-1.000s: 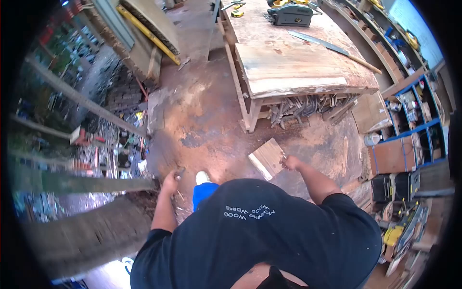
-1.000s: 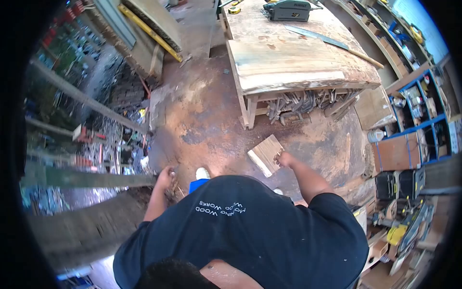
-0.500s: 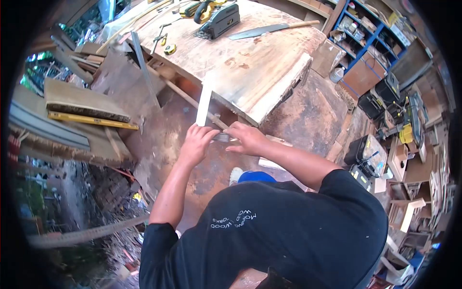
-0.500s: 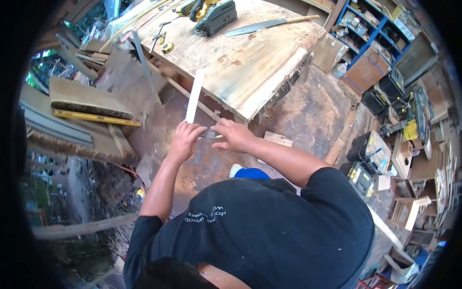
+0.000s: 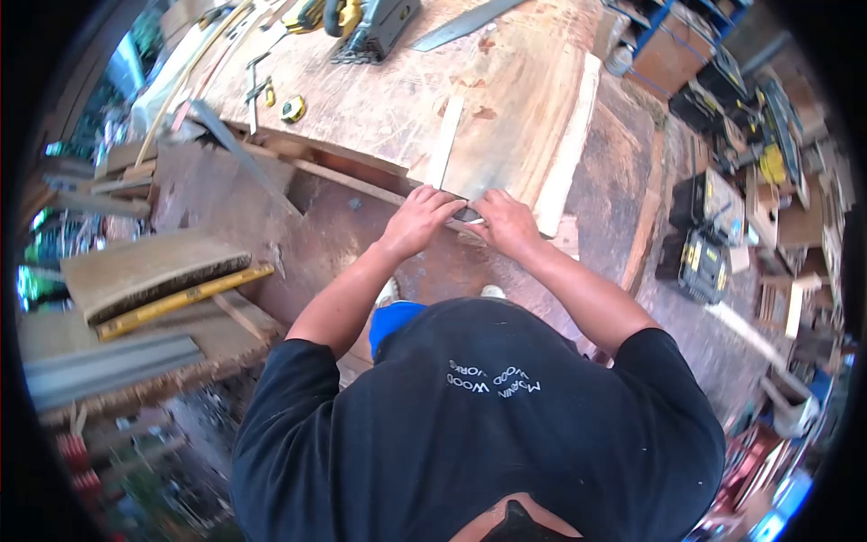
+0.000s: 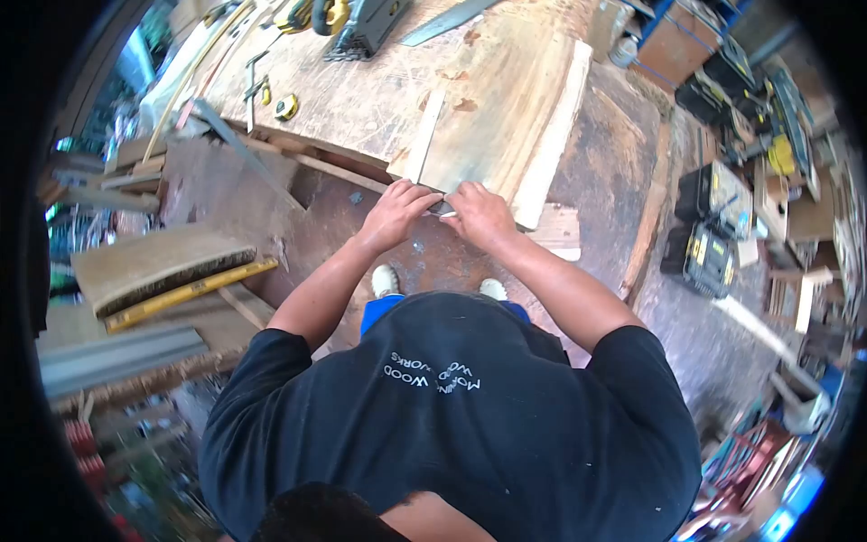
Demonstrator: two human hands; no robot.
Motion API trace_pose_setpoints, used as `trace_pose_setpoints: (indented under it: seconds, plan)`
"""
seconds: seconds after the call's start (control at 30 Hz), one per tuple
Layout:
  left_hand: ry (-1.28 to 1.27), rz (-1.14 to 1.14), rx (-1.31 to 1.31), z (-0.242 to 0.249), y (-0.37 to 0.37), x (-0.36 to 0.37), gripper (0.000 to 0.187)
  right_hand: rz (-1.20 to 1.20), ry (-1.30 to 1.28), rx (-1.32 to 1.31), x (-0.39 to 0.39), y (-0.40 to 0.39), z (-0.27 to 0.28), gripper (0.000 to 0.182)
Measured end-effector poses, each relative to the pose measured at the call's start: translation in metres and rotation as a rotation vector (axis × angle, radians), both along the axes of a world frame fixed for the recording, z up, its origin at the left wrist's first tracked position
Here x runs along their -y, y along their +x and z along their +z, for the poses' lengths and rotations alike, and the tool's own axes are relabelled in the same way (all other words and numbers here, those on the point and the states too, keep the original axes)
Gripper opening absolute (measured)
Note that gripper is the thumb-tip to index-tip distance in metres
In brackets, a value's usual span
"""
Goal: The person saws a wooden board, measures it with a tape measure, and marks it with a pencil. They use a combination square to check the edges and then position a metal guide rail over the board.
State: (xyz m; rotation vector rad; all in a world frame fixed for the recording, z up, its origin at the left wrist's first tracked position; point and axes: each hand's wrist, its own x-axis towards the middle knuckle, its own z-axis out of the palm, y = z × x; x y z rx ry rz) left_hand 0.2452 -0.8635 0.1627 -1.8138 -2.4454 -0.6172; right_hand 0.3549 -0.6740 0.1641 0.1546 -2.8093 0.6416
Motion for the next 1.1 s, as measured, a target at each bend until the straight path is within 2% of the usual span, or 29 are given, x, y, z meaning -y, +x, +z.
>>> trace_pose_setpoints:
  seconds: [0.07,0.13,0.17,0.23,0.4,0.5,0.53,1.1]
  plan:
    - [0.019,-0.081,0.057,-0.01,-0.023,0.01,0.039,-0.083,0.011,0.012,0.015,-0.009,-0.004,0.035]
    - [0.202,-0.102,0.038,-0.017,-0.046,0.024,0.045,-0.171,0.02,-0.013,0.03,-0.016,-0.015,0.035]
    - [0.196,-0.161,0.053,-0.022,-0.062,0.031,0.045,-0.232,0.016,-0.003,0.034,-0.022,-0.018,0.035]
    - [0.27,0.036,0.155,-0.031,-0.077,0.052,0.051,-0.304,0.016,-0.001,0.049,-0.021,-0.014,0.032]
    - [0.188,0.018,0.316,-0.033,-0.109,0.054,0.069,-0.374,0.001,-0.015,0.064,-0.021,-0.009,0.031]
    - [0.114,0.021,0.366,-0.036,-0.109,0.043,0.066,-0.413,0.023,-0.015,0.063,-0.027,-0.004,0.032]
    - [0.156,0.026,0.376,-0.032,-0.107,0.043,0.058,-0.409,0.015,0.0,0.064,-0.026,-0.004,0.032]
    - [0.061,-0.011,0.268,-0.022,-0.104,0.046,0.055,-0.331,0.022,0.024,0.053,-0.022,-0.007,0.031]
